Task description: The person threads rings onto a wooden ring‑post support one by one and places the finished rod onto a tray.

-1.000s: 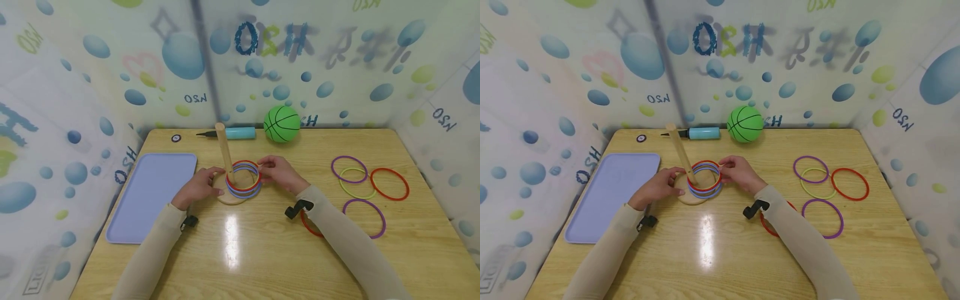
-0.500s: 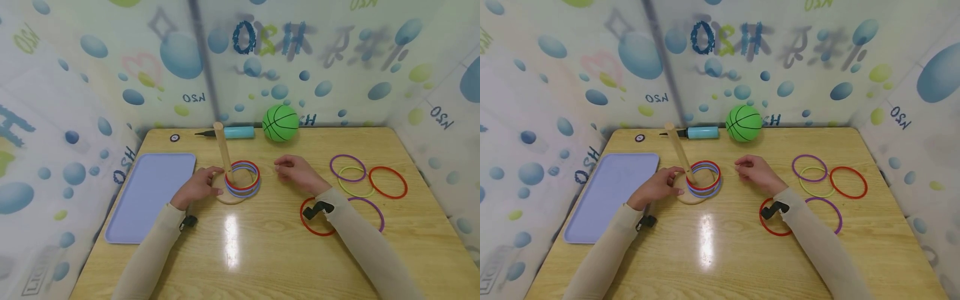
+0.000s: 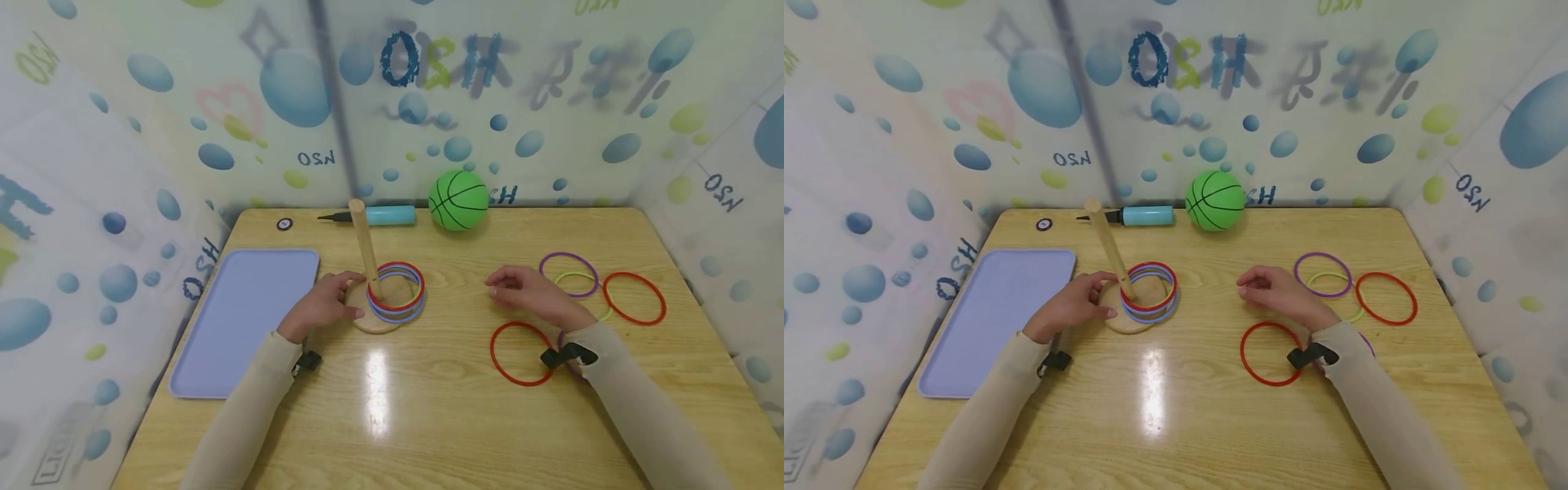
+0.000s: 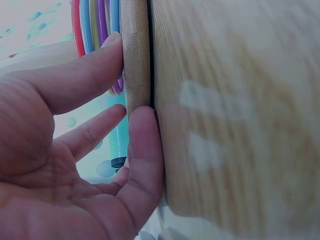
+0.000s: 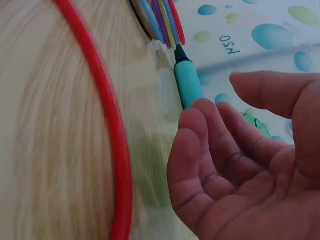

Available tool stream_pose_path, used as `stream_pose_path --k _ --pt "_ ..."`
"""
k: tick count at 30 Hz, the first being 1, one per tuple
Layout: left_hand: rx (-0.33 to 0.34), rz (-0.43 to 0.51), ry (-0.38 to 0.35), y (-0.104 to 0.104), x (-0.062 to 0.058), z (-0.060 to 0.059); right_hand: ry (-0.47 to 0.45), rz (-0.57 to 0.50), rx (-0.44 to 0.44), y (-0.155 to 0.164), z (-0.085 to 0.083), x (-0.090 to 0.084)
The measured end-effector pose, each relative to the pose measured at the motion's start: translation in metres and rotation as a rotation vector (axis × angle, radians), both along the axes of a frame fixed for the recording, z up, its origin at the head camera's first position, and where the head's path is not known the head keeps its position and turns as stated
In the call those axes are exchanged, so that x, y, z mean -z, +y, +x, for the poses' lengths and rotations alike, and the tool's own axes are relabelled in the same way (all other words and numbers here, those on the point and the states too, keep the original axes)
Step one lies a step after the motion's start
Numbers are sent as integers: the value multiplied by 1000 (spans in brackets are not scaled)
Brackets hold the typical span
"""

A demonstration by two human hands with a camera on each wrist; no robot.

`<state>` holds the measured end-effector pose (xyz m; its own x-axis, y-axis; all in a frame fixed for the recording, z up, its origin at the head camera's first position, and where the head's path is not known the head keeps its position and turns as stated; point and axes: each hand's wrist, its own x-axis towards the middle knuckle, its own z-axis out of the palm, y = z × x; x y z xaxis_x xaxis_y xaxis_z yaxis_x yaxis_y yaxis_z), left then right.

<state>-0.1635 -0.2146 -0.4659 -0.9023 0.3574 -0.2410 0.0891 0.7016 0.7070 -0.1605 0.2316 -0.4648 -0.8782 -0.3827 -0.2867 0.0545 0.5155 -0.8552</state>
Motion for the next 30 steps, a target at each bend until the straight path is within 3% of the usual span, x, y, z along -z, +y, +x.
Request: stream_pose_path --k 8,16,19,26,30 --pt "9 1 13 0 0 0 21 6 -91 23 13 3" --pt "6 -2 19 0 -1 1 122 71 -235 34 20 9" --pt "5 6 18 0 -2 0 154 88 -267 34 23 10" --pt "-1 6 16 0 -1 1 274 239 -345 27 25 7" --pt "2 0 26 0 0 2 311 246 -387 25 22 4"
